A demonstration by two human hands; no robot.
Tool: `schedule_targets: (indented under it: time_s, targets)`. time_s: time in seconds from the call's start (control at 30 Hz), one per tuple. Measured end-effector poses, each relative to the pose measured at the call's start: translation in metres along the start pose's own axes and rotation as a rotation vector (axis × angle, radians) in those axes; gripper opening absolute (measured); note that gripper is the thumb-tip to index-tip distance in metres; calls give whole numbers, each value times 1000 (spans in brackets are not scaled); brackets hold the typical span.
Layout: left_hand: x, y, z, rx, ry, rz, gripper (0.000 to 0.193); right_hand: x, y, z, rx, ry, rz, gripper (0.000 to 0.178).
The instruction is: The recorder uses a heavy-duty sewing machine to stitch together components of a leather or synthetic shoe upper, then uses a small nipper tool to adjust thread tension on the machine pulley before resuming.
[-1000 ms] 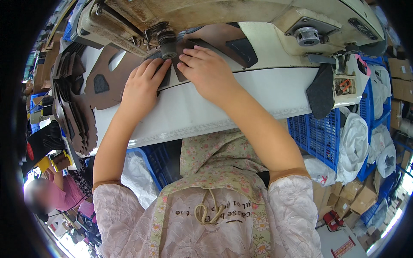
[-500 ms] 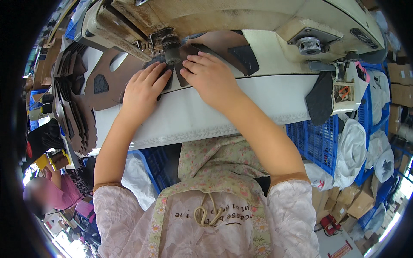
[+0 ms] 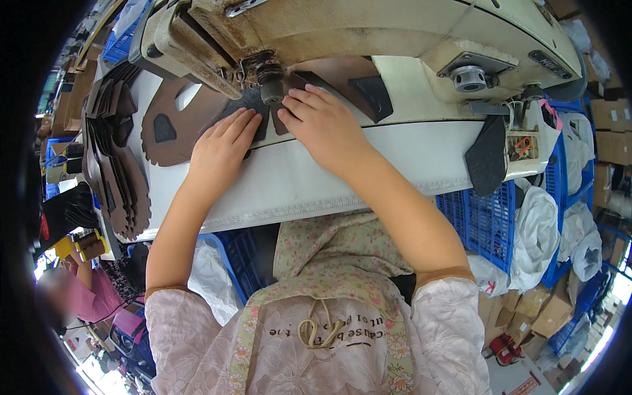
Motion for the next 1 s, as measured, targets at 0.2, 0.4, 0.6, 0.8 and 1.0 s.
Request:
schedule_targets:
  time_s: [0.2,0.4,0.6,0.8,1.0]
  targets:
    - [1,1,-4,36,1,63,49,-7,-2,2,-23,24,-4,31]
    - [3,3,5,-3,-13,101,50,-4,-5,9,-14,-12,-18,28]
    - [1,1,16,-85,55,54,50,-1,-9,17,33,-57,-18,25]
    - [-2,14,9,-15,10,-19,46,-5,-9,19,22,-25,-17,23]
    - [5,19,3,70,-75,13,38,-2,-9,19,43,-54,65,22]
Point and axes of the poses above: each hand's wrist, its own z-axis towards the middle knuckle, its own x-axis out of the palm, y = z × x, the point moved 1 cm from there along z, towards the middle knuckle, and after that the axes turned 5 degrees about -z, right-handed, at the moved point
